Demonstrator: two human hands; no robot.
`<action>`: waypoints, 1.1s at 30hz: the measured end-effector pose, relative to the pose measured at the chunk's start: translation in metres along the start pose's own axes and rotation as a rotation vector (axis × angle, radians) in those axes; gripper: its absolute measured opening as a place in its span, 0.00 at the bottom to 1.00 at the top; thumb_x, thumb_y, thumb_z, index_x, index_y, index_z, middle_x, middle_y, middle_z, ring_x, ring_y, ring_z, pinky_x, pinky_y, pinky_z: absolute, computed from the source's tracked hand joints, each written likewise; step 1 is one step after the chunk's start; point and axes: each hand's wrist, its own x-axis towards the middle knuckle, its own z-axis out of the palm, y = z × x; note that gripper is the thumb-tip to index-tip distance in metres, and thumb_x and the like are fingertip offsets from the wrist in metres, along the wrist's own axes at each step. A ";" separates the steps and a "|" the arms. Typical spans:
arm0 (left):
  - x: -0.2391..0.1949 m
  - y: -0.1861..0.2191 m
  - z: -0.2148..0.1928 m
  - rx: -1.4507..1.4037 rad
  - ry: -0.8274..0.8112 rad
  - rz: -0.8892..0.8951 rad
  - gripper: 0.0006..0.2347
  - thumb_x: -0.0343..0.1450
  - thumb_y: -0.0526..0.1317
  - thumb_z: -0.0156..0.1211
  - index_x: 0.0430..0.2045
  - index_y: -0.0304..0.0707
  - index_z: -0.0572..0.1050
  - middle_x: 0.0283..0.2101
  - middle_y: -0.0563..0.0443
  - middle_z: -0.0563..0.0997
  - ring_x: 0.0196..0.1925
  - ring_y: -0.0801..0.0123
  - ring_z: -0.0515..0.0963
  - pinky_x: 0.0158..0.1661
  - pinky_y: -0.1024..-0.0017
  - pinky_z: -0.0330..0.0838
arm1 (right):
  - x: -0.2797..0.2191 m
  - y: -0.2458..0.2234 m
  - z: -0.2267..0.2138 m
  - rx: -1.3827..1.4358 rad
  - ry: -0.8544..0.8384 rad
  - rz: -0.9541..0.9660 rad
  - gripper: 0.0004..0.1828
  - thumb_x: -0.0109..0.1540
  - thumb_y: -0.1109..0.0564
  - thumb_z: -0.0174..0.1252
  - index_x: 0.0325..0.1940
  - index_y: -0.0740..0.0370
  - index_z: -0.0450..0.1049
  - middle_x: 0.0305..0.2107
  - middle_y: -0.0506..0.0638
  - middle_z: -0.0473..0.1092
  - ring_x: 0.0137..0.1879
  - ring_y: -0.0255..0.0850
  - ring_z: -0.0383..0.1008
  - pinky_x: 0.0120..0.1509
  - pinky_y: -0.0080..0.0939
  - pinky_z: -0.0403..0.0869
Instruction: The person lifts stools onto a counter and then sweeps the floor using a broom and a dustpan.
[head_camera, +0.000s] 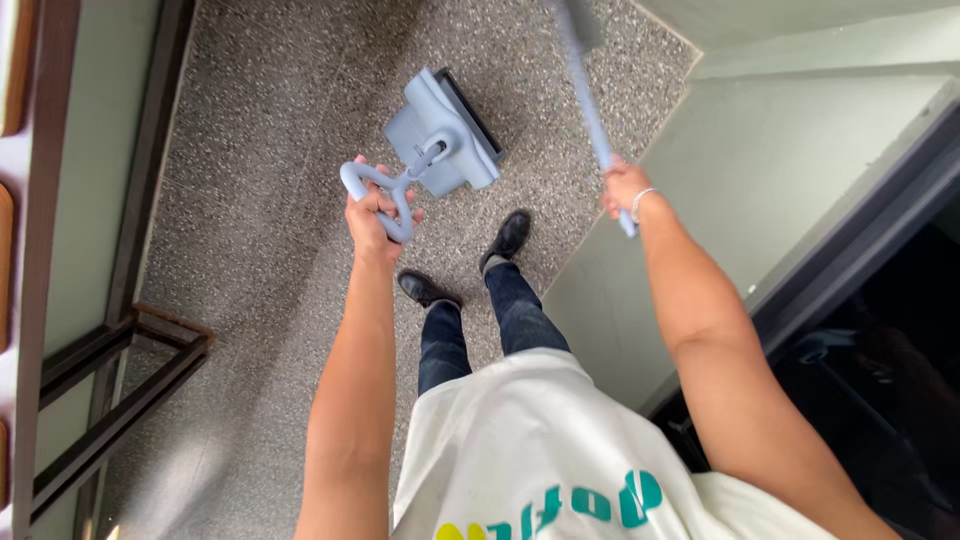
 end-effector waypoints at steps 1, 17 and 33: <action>-0.002 0.001 0.001 0.009 -0.012 0.018 0.42 0.57 0.28 0.46 0.73 0.57 0.51 0.69 0.49 0.63 0.39 0.53 0.80 0.33 0.50 0.79 | -0.006 0.000 0.012 -0.076 -0.087 -0.001 0.14 0.68 0.56 0.50 0.57 0.62 0.68 0.18 0.52 0.63 0.16 0.42 0.64 0.17 0.49 0.62; 0.037 0.058 0.044 0.290 -0.254 -0.046 0.44 0.54 0.28 0.47 0.73 0.55 0.58 0.69 0.47 0.65 0.38 0.54 0.76 0.29 0.55 0.75 | -0.035 0.082 -0.043 0.107 0.381 0.081 0.13 0.72 0.52 0.43 0.43 0.65 0.65 0.18 0.57 0.61 0.16 0.45 0.63 0.16 0.49 0.63; 0.049 0.109 0.027 0.463 -0.293 -0.092 0.42 0.53 0.28 0.46 0.69 0.59 0.59 0.65 0.52 0.67 0.34 0.53 0.78 0.27 0.54 0.75 | -0.168 0.090 0.032 0.345 0.159 0.192 0.18 0.70 0.54 0.47 0.65 0.47 0.66 0.22 0.51 0.62 0.19 0.33 0.53 0.19 0.38 0.56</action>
